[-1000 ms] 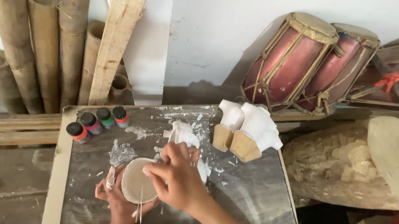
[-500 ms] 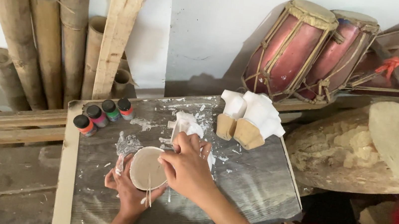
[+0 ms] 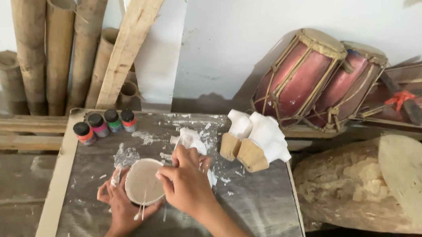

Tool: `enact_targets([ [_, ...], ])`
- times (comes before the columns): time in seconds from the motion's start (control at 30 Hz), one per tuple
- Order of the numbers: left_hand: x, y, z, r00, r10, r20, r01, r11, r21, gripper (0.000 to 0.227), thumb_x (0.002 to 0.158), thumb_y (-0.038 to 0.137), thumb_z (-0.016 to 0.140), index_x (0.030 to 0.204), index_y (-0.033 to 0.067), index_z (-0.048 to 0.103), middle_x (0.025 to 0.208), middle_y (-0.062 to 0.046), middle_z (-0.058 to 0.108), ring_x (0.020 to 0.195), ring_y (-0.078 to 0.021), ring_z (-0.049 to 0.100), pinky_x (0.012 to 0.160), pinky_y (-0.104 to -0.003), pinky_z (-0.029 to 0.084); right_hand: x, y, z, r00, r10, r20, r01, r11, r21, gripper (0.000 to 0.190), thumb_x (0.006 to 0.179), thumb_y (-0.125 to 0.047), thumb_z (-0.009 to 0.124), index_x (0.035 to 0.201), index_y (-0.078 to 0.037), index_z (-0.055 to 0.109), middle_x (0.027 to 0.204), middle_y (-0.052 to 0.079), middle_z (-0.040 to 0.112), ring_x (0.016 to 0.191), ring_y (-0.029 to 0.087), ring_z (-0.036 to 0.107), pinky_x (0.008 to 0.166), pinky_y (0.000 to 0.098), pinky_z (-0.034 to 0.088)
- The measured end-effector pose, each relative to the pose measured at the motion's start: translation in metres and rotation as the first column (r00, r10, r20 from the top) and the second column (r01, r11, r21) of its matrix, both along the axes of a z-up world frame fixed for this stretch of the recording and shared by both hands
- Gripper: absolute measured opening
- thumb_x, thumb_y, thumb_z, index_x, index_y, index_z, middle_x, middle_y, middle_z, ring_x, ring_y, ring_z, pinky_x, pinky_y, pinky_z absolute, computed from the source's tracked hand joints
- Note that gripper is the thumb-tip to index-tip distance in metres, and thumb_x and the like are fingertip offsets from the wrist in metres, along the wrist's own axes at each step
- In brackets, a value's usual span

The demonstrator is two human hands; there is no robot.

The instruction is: Applying a white liquid coating to a spherical object using a stick and arranging paper components.

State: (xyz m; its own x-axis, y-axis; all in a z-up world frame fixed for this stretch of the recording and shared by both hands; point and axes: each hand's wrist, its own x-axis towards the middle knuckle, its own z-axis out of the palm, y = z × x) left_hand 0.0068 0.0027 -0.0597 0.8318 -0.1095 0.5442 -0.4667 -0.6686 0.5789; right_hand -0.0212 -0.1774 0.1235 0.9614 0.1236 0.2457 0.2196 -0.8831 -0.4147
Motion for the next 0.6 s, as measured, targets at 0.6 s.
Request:
enact_targets([
  [0.6,-0.006,0.006,0.017,0.966,-0.257,0.01,0.254,0.945,-0.205,0.15,0.055,0.066,0.085,0.155,-0.005,-0.003,0.146,-0.03,0.047,0.142,-0.0408,0.043,0.119,-0.059,0.019,-0.03,-0.018,0.032,0.963,-0.256,0.088,0.146,0.766,0.626,0.022,0.105,-0.026,0.055,0.102,-0.009,0.068,0.085,-0.001,0.076,0.064,0.007,0.061,0.052,0.0218,0.039],
])
